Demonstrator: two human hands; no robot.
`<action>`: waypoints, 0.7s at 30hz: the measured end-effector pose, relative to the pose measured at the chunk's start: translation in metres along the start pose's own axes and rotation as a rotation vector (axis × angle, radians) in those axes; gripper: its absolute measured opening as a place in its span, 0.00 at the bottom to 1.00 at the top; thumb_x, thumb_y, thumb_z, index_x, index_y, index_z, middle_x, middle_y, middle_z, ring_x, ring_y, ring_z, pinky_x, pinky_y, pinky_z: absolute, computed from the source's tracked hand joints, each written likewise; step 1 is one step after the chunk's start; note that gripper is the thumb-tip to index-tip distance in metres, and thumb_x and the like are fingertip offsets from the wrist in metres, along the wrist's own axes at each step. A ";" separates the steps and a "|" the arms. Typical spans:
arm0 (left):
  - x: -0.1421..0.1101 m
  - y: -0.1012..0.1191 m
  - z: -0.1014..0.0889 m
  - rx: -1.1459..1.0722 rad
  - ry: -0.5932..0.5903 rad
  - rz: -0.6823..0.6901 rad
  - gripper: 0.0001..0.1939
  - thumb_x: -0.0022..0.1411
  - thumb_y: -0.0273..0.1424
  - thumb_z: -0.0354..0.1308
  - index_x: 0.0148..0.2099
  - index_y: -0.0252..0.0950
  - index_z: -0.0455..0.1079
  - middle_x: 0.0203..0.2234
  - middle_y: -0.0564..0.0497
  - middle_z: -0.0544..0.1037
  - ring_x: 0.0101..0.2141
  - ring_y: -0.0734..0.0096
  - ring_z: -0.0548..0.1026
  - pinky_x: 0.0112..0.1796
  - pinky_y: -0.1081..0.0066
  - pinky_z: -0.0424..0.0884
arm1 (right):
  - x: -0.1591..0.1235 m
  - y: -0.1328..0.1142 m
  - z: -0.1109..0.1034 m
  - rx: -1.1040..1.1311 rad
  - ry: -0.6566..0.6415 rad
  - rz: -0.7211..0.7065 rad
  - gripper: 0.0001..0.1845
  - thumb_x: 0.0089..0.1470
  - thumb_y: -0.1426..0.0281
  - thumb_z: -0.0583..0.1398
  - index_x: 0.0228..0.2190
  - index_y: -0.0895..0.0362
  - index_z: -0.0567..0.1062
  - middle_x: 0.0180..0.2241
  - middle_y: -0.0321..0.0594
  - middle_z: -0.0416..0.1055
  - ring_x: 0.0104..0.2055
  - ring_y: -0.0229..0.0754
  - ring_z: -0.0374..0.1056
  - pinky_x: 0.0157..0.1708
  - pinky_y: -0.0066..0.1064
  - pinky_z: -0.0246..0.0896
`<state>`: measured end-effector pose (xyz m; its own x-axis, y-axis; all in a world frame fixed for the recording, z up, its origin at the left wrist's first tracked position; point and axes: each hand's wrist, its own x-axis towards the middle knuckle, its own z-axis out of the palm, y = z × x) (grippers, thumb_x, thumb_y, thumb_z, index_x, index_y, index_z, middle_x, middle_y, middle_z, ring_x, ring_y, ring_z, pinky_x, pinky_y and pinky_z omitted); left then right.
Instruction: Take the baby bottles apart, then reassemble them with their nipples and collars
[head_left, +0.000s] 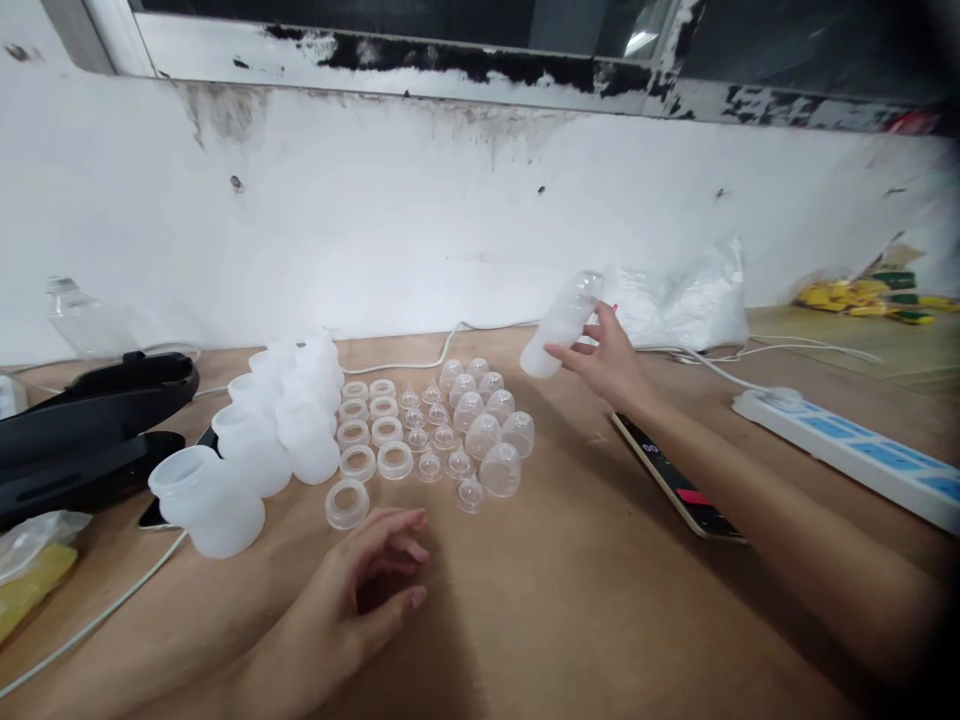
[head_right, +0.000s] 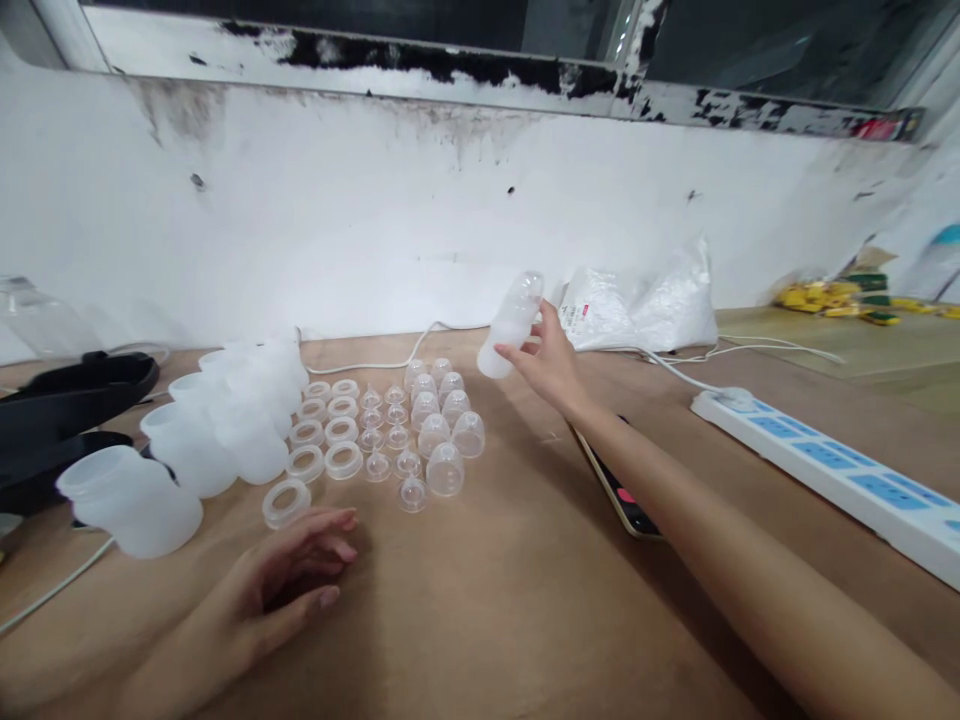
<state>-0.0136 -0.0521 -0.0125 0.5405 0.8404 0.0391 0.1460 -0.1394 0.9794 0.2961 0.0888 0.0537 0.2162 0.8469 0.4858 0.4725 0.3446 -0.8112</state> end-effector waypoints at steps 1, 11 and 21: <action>0.000 0.000 0.000 0.003 0.006 0.006 0.21 0.57 0.28 0.52 0.52 0.47 0.57 0.42 0.51 0.66 0.44 0.68 0.67 0.47 0.64 0.63 | 0.006 0.014 -0.004 -0.036 -0.020 0.032 0.39 0.35 0.66 0.63 0.49 0.52 0.54 0.46 0.48 0.64 0.40 0.50 0.68 0.35 0.45 0.67; 0.000 0.005 0.000 -0.011 -0.001 -0.007 0.17 0.58 0.29 0.51 0.51 0.43 0.59 0.41 0.49 0.66 0.42 0.68 0.68 0.45 0.64 0.64 | 0.024 0.078 0.015 -0.321 -0.056 0.035 0.30 0.38 0.68 0.61 0.44 0.63 0.58 0.46 0.58 0.61 0.42 0.52 0.65 0.38 0.42 0.63; 0.000 0.006 0.001 0.009 -0.017 0.012 0.18 0.57 0.25 0.51 0.50 0.41 0.60 0.40 0.49 0.66 0.41 0.69 0.68 0.44 0.66 0.65 | 0.024 0.067 0.022 -0.395 -0.043 0.014 0.29 0.37 0.68 0.62 0.43 0.61 0.61 0.42 0.55 0.65 0.43 0.55 0.65 0.38 0.45 0.62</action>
<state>-0.0122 -0.0530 -0.0068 0.5565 0.8295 0.0472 0.1470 -0.1543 0.9770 0.3140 0.1415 0.0042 0.1929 0.8695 0.4547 0.7639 0.1577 -0.6257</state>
